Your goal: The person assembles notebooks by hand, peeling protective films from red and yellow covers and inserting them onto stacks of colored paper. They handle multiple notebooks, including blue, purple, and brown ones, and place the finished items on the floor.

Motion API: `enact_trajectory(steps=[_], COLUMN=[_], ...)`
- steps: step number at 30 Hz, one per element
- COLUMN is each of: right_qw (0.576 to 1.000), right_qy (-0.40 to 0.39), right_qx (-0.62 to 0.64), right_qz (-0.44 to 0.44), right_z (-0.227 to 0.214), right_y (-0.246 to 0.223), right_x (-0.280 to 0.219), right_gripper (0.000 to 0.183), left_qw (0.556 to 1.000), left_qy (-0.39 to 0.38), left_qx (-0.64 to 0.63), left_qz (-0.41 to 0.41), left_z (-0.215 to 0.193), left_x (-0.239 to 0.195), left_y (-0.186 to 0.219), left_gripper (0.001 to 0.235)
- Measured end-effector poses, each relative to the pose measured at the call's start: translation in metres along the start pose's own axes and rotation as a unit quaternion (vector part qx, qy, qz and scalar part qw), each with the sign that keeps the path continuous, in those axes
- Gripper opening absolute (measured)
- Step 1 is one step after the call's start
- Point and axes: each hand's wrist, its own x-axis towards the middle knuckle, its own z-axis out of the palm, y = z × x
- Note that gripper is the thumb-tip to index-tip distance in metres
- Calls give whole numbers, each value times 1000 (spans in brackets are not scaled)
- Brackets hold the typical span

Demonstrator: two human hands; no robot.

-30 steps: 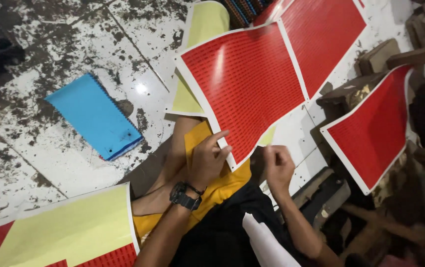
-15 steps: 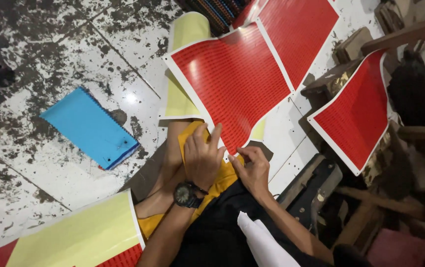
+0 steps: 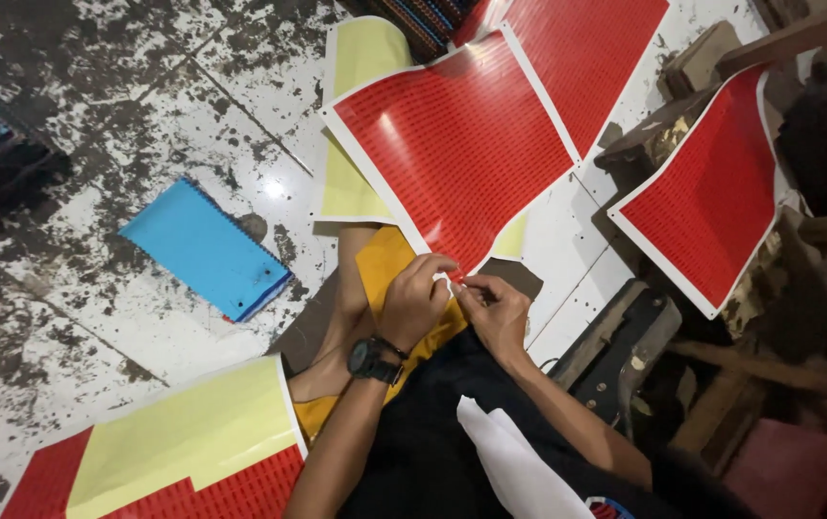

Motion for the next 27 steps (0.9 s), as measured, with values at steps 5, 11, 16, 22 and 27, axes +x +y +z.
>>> enact_trajectory(steps=[5,11,16,22,27], right_qw=[997,966,944,998,996], right_qy=[-31,-129,-114,-5,20], right_qx=[62,218,296,-35,-52], right_qz=[-18,52,92,-59,-63], right_z=[-3,-10,-1,15,19], right_y=[12,27,28,29,15], right_x=[3,7,3,8,5], right_gripper=[19,33,34,32,19], left_qw=[999,991,983,983,975], left_qy=[25,24,6,46,6], left_qx=[-20,-82,-130,-103,-131], left_qz=[-21,-99,-133,-148,-181], left_z=[-12,-17,-17,-18,-33], left_x=[0,3,4,5,7], left_y=[19,28,22,27,31], left_gripper=[21,23,18,12,31])
